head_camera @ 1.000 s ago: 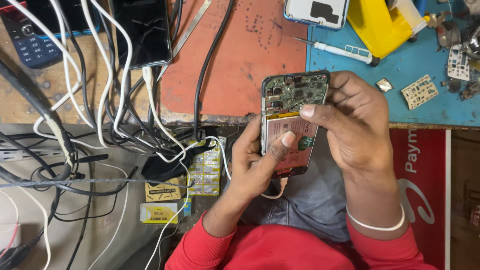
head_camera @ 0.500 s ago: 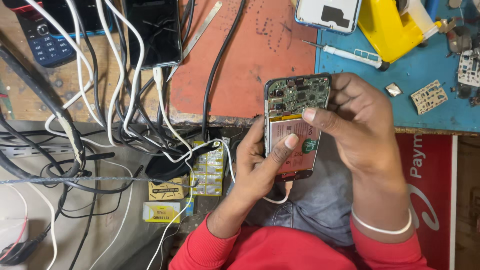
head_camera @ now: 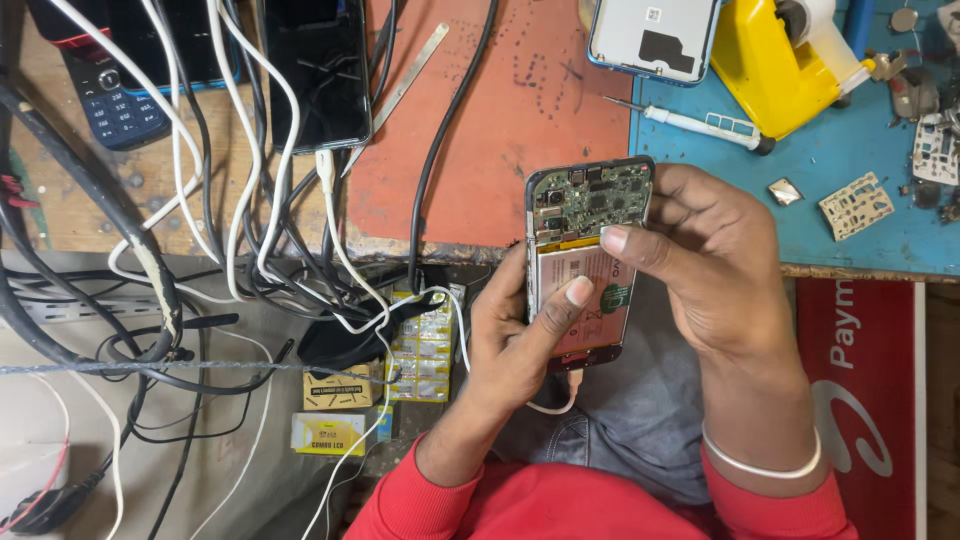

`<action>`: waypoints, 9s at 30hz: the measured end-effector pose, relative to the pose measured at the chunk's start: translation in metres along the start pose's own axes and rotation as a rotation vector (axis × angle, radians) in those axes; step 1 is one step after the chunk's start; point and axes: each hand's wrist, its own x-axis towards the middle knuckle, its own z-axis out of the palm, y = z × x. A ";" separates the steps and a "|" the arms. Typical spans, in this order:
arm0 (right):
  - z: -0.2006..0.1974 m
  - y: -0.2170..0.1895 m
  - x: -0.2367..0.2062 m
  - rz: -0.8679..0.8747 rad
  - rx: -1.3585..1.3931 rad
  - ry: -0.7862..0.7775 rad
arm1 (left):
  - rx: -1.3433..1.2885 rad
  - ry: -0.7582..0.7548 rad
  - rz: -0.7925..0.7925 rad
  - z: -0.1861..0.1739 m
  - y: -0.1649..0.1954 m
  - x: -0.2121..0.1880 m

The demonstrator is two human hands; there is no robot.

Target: The person reassembles a disassembled smartphone at a repair bench. They press the battery and motherboard into the phone body, plug in a charging cable, test the screen by powering the phone on, then fit the back cover onto the device and press it closed.

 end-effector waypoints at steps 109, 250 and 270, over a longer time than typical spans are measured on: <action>-0.051 -0.051 0.084 -0.758 -1.370 0.369 | -0.446 0.187 -0.058 -0.006 0.049 0.047; 0.052 -0.037 0.028 -0.269 -0.371 -0.146 | 0.096 0.324 0.058 -0.016 0.042 0.015; 0.061 -0.051 0.023 -0.292 -0.768 0.000 | 0.054 0.140 0.056 -0.007 0.051 0.022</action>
